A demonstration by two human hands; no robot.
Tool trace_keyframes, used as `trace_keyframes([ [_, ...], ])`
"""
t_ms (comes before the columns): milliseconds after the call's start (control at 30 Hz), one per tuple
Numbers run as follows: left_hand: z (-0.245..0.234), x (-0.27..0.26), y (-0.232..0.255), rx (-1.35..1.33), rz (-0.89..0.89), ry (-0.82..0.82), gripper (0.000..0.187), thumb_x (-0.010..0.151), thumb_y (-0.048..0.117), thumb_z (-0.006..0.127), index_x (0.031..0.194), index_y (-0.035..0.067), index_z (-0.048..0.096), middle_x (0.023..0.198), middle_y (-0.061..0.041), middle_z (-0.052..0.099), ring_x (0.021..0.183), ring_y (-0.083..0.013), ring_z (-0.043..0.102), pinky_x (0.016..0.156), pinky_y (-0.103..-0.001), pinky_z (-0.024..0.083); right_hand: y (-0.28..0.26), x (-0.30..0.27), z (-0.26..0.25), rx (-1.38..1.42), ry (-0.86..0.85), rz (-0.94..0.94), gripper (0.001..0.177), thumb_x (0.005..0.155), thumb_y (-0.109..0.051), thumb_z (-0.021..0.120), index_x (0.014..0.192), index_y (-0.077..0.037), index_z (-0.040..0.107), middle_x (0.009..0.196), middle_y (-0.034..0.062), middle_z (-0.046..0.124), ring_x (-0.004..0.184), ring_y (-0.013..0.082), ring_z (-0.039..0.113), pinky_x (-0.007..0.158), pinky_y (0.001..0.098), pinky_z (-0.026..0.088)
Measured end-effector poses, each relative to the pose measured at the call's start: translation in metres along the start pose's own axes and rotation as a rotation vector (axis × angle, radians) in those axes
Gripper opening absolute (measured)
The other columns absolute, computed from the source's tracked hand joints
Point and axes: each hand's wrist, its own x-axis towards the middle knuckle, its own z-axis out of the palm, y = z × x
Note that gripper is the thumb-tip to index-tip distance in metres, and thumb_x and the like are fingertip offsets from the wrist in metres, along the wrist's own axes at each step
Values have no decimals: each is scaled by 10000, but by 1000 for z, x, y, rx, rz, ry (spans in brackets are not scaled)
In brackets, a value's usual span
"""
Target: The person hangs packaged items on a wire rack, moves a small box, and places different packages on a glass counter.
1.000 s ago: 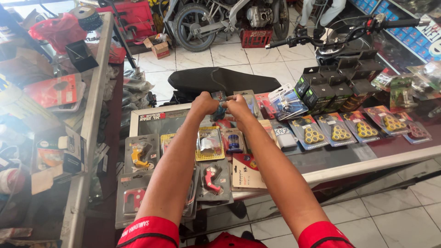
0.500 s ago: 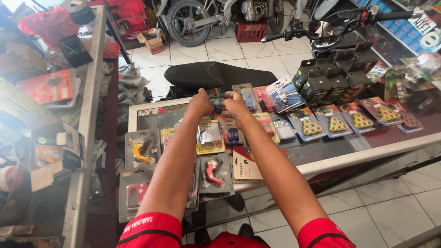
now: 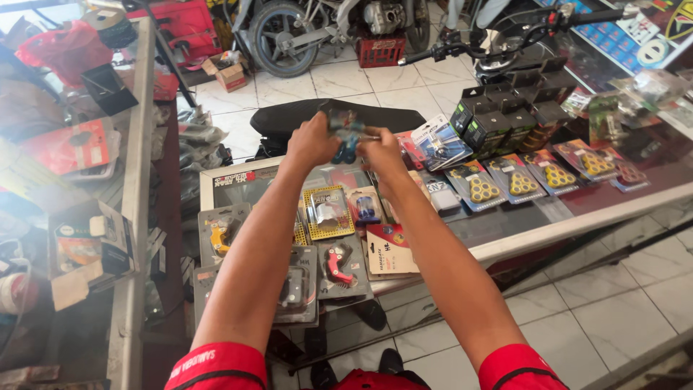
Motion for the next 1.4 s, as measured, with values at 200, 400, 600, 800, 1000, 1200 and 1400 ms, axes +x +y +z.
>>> trace_keyframes([
  [200,-35,-21,81,-104,162,29,374,849,390,723,1081,104,662,1083,-173,726,1038,-421,669,847,-550,519,-7,-26,-20,266,304,-169,583,837,-101,706,1388,-40,525,977,25,665,787,103,649,544,253,474],
  [400,-11,-28,121,-381,349,-7,284,944,335,658,1039,70,696,977,-191,739,963,-425,692,804,-529,533,-30,-65,-72,516,317,-185,270,912,-92,725,1154,-57,611,802,-23,611,590,49,480,506,221,365],
  [600,18,-46,173,-703,326,-297,275,985,270,600,1130,48,670,835,-163,701,770,-280,717,686,-404,558,-48,-126,-122,424,383,-255,52,929,-156,670,956,-150,627,737,-59,617,550,62,512,492,233,392],
  [800,42,-90,252,-914,524,-364,402,893,316,769,1112,-2,654,867,-145,699,785,-187,639,699,-340,547,-40,-203,-196,608,465,-426,59,989,-139,690,979,-129,632,810,-47,625,653,51,525,561,238,390],
  [1000,90,-185,346,-1038,263,-298,342,948,326,710,1035,0,657,883,-55,710,800,-114,658,756,-298,538,-23,-281,-240,744,682,-513,96,1011,-148,639,949,-127,569,788,-37,570,668,69,516,600,251,422],
  [1200,129,-263,401,-1252,151,-555,275,1025,250,617,922,-6,606,792,-65,636,736,-117,554,678,-322,499,-8,-358,-286,627,905,-507,85,1017,-132,645,987,-109,569,764,-34,545,645,67,500,553,253,405],
  [1400,157,-319,443,-1306,148,-719,245,1038,227,600,922,11,595,872,-50,604,792,-102,545,711,-287,487,7,-417,-329,416,1067,-500,83,1010,-138,674,1020,-55,670,747,-54,575,588,24,451,500,219,353],
])
